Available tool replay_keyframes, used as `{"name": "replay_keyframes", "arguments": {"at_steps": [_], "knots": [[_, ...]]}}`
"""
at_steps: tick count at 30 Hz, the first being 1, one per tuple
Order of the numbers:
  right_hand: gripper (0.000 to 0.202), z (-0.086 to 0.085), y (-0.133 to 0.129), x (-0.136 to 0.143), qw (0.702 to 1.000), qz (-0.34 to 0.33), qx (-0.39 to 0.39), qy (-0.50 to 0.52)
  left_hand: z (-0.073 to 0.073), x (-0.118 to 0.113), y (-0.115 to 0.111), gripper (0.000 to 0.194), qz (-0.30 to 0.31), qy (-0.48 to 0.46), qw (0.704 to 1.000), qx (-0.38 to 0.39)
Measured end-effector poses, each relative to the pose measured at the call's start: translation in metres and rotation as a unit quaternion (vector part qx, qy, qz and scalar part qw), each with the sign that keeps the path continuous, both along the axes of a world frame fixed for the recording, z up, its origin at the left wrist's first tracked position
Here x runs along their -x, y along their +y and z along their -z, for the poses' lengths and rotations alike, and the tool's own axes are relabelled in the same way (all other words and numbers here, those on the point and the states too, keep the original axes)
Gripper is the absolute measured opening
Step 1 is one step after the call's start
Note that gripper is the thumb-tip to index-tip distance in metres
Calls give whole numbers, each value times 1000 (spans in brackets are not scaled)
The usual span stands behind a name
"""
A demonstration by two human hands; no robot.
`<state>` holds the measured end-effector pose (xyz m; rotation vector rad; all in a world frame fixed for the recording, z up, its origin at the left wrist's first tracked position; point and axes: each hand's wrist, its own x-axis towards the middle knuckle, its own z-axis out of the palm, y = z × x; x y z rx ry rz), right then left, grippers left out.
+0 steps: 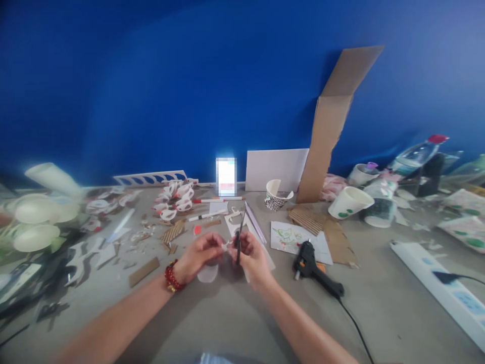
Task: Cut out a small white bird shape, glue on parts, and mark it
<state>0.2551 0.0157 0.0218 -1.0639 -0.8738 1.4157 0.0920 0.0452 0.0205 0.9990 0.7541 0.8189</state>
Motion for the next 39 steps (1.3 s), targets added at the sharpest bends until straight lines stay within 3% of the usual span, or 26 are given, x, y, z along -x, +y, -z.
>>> {"name": "replay_keyframes", "arguments": {"at_steps": [6,13,19,24,31,39], "knots": [[40,1,1,0,1000,15,12,1,1,2,-1,30,16,0,1000,5],[40,2,1,-1,999,31,3,-10,5,-3,-2,33,-38,70,997,-15],[40,9,3,-2,999,35,-15,-27,2,-4,-6,30,-60,109,989,-77],[38,7,4,-3,998,49,-15,-33,-2,-5,-7,26,-34,71,995,-58],[38,10,2,-2,996,44,-26,-67,-4,-6,-7,18,-64,112,990,-55],[37,16,3,-4,997,24,-35,-64,4,-7,-10,19,-48,155,975,-148]]}}
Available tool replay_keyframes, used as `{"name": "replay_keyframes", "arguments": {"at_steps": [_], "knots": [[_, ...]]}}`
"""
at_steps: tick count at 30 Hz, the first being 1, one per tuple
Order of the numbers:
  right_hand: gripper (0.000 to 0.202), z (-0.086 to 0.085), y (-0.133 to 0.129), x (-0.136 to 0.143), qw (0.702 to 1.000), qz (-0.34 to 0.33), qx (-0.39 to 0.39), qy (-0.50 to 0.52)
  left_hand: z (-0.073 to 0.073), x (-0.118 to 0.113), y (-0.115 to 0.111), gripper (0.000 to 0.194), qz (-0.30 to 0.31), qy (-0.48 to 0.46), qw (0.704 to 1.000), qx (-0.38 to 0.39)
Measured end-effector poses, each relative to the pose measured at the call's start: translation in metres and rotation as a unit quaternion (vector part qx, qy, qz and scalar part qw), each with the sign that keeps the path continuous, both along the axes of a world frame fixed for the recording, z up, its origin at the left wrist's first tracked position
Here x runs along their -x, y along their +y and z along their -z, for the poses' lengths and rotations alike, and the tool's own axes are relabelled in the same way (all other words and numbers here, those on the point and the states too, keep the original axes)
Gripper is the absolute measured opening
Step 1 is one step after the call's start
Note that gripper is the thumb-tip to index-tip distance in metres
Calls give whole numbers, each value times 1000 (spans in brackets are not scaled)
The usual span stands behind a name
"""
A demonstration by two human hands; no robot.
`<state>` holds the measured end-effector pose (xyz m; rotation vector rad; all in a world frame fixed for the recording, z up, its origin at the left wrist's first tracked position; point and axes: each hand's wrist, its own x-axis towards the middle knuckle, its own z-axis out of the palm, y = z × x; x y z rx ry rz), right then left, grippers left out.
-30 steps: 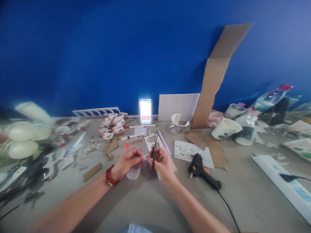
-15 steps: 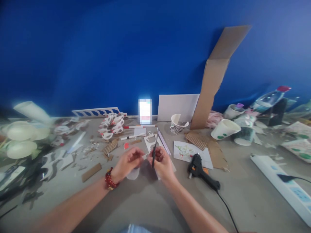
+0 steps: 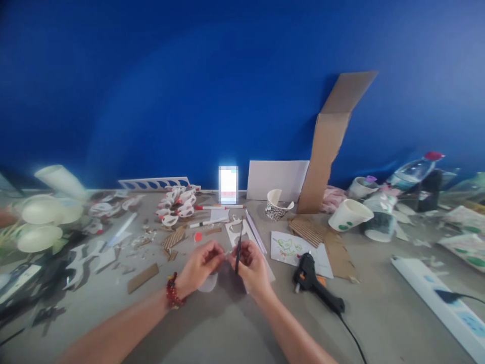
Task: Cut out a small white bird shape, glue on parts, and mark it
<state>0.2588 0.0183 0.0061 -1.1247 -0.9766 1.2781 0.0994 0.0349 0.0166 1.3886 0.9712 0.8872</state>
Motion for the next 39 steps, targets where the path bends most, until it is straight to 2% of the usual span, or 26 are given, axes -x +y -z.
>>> {"name": "replay_keyframes", "arguments": {"at_steps": [3,5,8,10,13,17,21,23,26,27,28,30,33,37,39], "knots": [[35,-1,1,-1,1000,11,8,-7,-8,8,8,18,-18,20,999,-28],[34,-3,1,-2,999,32,9,-6,-23,23,19,14,-37,60,994,-86],[35,-5,2,-7,999,51,1,3,-55,62,36,14,-68,134,976,-156],[37,-5,3,-9,998,58,-5,6,-72,93,43,15,-106,203,954,-192],[38,-5,3,-10,999,51,3,-6,-83,132,40,16,-136,264,932,-207],[39,-3,2,-10,999,30,11,-33,-84,164,23,17,-146,294,924,-197],[40,-1,3,-11,999,21,9,-44,-85,187,11,16,-217,332,897,-196],[40,0,5,-11,999,14,7,-46,-81,195,6,19,-228,349,889,-189],[38,1,5,-8,998,10,2,-54,-66,204,3,26,-145,423,874,-192],[37,2,5,-6,998,8,-3,-57,-59,207,3,27,-124,464,857,-185],[36,3,4,-4,998,11,-13,-58,-53,209,5,30,-130,504,834,-181],[29,6,4,-1,997,6,-29,-77,-45,209,13,32,-139,546,802,-199],[21,9,1,1,988,-2,-69,-138,-50,185,29,22,-102,494,814,-287],[18,0,-5,-3,975,-3,-131,-178,-76,110,45,25,-30,428,815,-390],[19,-6,-8,-4,973,2,-152,-173,-85,67,54,29,20,412,802,-433]]}}
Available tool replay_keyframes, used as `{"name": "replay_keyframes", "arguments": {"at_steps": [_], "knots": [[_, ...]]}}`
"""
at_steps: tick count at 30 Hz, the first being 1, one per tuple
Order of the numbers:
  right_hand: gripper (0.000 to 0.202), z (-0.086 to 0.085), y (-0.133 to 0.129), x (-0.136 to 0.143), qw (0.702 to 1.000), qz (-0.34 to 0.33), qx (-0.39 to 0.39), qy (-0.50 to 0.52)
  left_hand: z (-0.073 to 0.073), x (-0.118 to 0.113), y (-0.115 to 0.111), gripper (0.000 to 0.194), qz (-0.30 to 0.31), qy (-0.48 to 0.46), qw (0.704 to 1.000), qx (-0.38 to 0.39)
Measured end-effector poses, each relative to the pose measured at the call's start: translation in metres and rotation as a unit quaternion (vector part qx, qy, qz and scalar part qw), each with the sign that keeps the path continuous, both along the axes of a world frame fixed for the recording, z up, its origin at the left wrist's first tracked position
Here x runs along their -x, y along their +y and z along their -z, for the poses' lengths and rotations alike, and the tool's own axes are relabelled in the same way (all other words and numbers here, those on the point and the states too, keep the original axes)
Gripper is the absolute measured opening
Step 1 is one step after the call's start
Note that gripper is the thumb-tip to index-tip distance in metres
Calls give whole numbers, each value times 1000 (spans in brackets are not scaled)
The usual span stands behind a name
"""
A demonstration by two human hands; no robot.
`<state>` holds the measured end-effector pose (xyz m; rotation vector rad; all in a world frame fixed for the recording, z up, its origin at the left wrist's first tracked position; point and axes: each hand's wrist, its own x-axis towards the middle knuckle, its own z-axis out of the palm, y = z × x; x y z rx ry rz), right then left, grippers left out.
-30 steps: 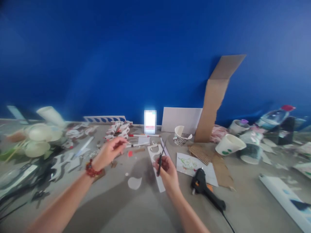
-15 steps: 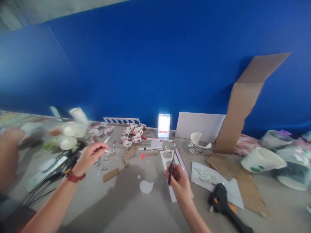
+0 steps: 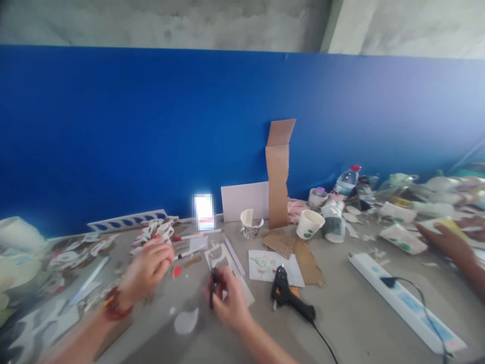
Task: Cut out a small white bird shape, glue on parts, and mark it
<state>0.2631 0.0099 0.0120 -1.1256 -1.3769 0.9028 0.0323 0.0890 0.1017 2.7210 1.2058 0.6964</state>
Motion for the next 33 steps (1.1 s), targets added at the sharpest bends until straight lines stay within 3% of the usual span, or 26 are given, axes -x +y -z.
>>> {"name": "replay_keyframes", "arguments": {"at_steps": [3,6,9,13,16,20,24,26,28,30,33], "knots": [[21,-5,-3,1,999,23,-24,27,2,-58,17,21,46,34,998,3],[23,-5,-7,3,995,42,-39,86,14,-110,39,36,100,34,994,-32],[27,-6,-9,4,990,39,-40,127,24,-155,64,36,148,26,987,-49],[29,-4,-7,3,988,40,-37,143,31,-198,91,33,159,5,987,-36],[26,4,-3,3,989,45,-41,134,33,-212,101,24,190,-9,982,-18],[29,11,-2,1,983,50,-89,155,24,-199,103,12,214,-56,975,29],[34,4,-6,-13,973,16,-129,191,8,-149,88,22,187,-130,970,89],[35,-2,-7,-20,971,35,-131,198,4,-117,75,26,182,-163,962,123],[38,-7,-6,-26,974,53,-107,193,4,-87,60,21,209,-293,899,248],[44,-11,-4,-28,980,32,-53,189,7,-60,46,17,210,-398,832,324],[55,-16,-4,-27,988,-74,27,131,11,-27,33,18,178,-481,784,351]]}}
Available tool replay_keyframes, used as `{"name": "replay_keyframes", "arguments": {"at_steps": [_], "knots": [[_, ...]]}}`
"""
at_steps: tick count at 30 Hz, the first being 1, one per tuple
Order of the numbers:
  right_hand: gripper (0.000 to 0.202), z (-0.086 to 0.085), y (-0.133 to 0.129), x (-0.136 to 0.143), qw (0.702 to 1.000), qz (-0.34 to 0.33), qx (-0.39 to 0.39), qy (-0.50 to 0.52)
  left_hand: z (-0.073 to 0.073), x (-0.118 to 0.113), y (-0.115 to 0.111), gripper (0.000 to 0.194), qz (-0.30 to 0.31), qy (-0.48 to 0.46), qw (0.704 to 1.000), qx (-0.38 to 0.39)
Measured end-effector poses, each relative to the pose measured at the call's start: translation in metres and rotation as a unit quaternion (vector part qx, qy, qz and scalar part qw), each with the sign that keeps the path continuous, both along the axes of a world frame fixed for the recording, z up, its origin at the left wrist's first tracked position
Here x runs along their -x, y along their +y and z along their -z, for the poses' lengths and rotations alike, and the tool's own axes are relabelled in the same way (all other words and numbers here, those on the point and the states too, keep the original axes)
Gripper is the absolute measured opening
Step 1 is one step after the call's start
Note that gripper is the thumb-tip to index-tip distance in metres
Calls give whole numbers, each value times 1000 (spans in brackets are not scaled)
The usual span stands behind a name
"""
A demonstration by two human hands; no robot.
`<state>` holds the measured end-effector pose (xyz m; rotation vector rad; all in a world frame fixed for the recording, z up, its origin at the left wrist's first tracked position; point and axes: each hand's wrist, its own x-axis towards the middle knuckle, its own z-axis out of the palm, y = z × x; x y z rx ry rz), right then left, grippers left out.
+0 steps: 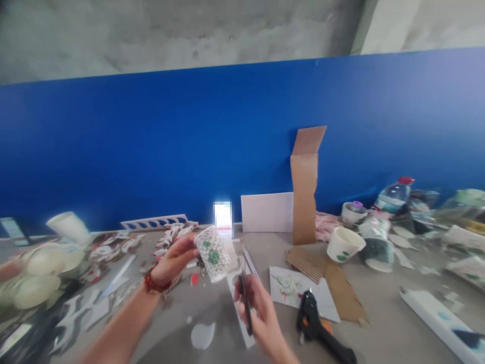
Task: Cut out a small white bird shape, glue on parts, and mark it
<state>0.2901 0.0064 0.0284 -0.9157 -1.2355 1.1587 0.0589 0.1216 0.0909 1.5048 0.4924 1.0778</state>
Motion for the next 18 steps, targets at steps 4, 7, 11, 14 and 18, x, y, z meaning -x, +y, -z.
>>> {"name": "replay_keyframes", "arguments": {"at_steps": [4,7,11,14,18], "knots": [[58,-11,-5,5,992,-96,43,-67,0,25,-8,21,-42,-28,999,21],[60,-20,-8,9,986,-130,53,-95,-1,30,-11,22,-58,-16,998,22],[63,-26,-8,15,979,-163,60,-103,2,27,-13,24,-73,59,995,22],[61,-25,-8,16,981,-161,65,-84,5,25,-13,27,-67,114,991,14],[56,-23,-7,15,982,-154,69,-89,6,26,-11,27,-82,137,987,1]]}}
